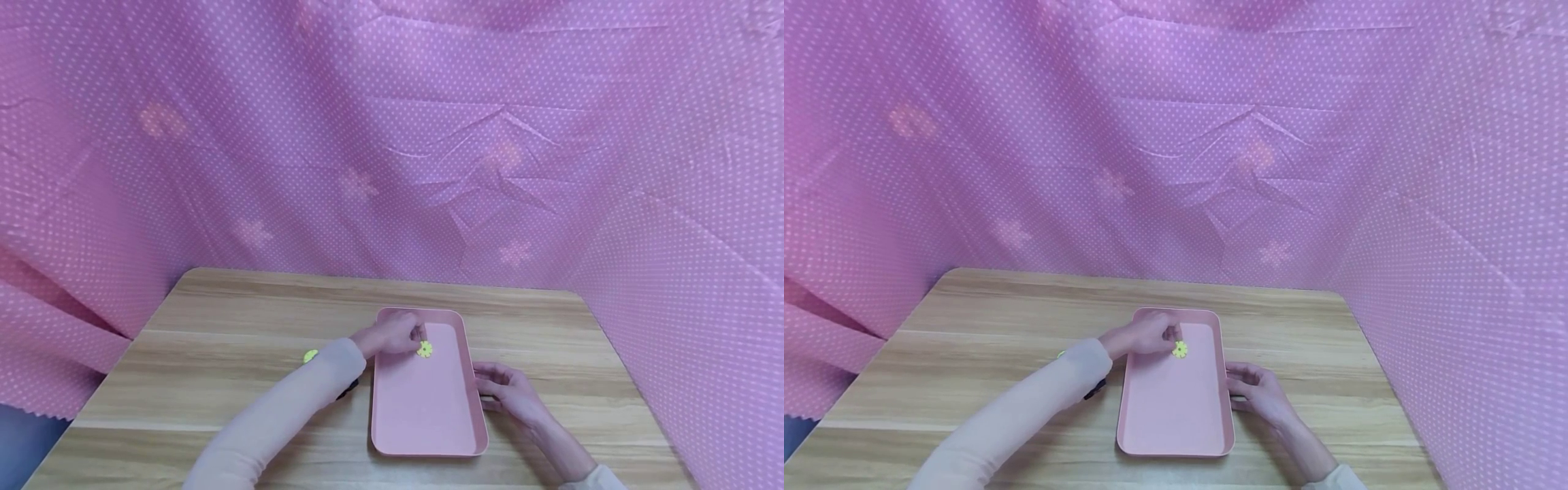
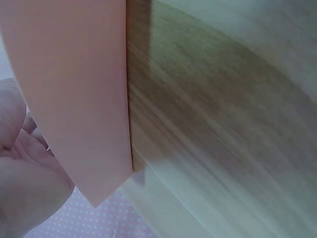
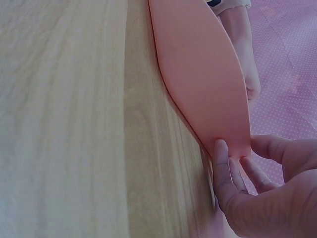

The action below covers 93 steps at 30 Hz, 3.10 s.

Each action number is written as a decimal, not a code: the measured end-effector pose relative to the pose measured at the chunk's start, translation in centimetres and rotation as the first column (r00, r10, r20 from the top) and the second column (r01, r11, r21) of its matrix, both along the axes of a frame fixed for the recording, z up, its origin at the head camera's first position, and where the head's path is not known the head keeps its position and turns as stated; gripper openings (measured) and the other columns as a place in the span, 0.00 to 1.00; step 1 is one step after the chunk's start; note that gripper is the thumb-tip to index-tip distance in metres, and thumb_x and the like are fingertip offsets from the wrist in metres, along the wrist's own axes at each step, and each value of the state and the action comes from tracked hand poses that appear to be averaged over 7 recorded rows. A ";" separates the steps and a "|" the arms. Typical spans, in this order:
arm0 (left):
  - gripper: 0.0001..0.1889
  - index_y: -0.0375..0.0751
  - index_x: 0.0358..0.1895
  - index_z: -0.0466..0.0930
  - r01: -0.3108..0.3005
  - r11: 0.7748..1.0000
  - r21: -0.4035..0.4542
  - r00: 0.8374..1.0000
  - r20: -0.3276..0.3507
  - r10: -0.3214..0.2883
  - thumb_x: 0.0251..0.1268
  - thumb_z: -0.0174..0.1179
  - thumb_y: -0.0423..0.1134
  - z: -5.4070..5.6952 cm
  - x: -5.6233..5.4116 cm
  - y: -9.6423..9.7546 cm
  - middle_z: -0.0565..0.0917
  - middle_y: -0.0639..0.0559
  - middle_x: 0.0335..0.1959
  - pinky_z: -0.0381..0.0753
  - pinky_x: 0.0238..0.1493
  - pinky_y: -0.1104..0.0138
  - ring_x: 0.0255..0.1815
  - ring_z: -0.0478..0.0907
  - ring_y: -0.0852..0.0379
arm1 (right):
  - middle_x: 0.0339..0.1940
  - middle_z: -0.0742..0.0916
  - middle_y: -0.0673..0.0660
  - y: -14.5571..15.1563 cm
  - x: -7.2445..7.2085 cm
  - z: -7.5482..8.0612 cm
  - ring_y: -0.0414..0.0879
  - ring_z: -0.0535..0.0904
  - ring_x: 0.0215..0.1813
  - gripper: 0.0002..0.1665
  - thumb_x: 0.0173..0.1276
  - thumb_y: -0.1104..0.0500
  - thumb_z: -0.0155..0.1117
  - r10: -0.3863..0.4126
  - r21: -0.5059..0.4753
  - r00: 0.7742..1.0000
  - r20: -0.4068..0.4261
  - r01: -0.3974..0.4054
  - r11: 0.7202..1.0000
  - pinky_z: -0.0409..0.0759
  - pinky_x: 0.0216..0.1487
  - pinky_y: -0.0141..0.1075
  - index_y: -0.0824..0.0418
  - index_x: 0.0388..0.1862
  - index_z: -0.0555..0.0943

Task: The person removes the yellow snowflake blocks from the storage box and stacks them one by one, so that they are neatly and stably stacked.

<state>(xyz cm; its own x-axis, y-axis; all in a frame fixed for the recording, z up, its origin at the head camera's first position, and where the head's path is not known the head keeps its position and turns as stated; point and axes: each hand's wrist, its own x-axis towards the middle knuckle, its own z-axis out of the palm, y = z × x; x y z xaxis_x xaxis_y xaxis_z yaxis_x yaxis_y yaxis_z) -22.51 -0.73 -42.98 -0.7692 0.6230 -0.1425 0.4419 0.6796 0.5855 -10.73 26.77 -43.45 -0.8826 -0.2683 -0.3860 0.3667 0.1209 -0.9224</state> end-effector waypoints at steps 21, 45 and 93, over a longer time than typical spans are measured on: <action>0.05 0.40 0.44 0.88 -0.169 0.949 0.267 0.970 0.217 0.112 0.68 0.68 0.32 0.7 0.8 -2.8 0.87 0.50 0.39 0.82 0.46 0.71 0.41 0.80 0.61 | 0.62 0.87 0.59 0.0 0.2 0.2 0.40 0.87 0.54 0.37 0.78 0.60 0.64 0.001 -0.004 1.000 0.007 -0.001 1.000 0.89 0.57 0.38 0.76 0.77 0.64; 0.08 0.39 0.47 0.86 -0.290 0.879 0.378 0.947 0.244 0.207 0.68 0.67 0.35 2.6 2.7 -8.3 0.87 0.49 0.41 0.81 0.47 0.71 0.42 0.79 0.59 | 0.62 0.87 0.60 0.0 0.3 0.0 0.39 0.87 0.54 0.37 0.77 0.60 0.65 -0.011 0.007 1.000 0.002 0.011 1.000 0.89 0.58 0.40 0.76 0.77 0.65; 0.16 0.30 0.55 0.81 -0.576 0.767 0.282 0.792 0.424 0.439 0.71 0.66 0.36 -0.7 7.8 -20.6 0.89 0.42 0.40 0.80 0.29 0.68 0.34 0.81 0.55 | 0.61 0.87 0.57 0.3 -1.0 -0.5 0.41 0.87 0.55 0.36 0.77 0.60 0.64 -0.011 -0.008 1.000 0.003 0.011 1.000 0.89 0.57 0.40 0.75 0.76 0.66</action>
<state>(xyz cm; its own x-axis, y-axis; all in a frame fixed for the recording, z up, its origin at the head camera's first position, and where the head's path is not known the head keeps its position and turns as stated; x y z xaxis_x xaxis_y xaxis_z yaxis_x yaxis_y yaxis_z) -14.67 -21.30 -43.65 -0.9395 0.2073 -0.2728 -0.1591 0.4414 0.8831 -11.70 27.11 -43.96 -0.8843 -0.2618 -0.3867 0.3709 0.1094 -0.9222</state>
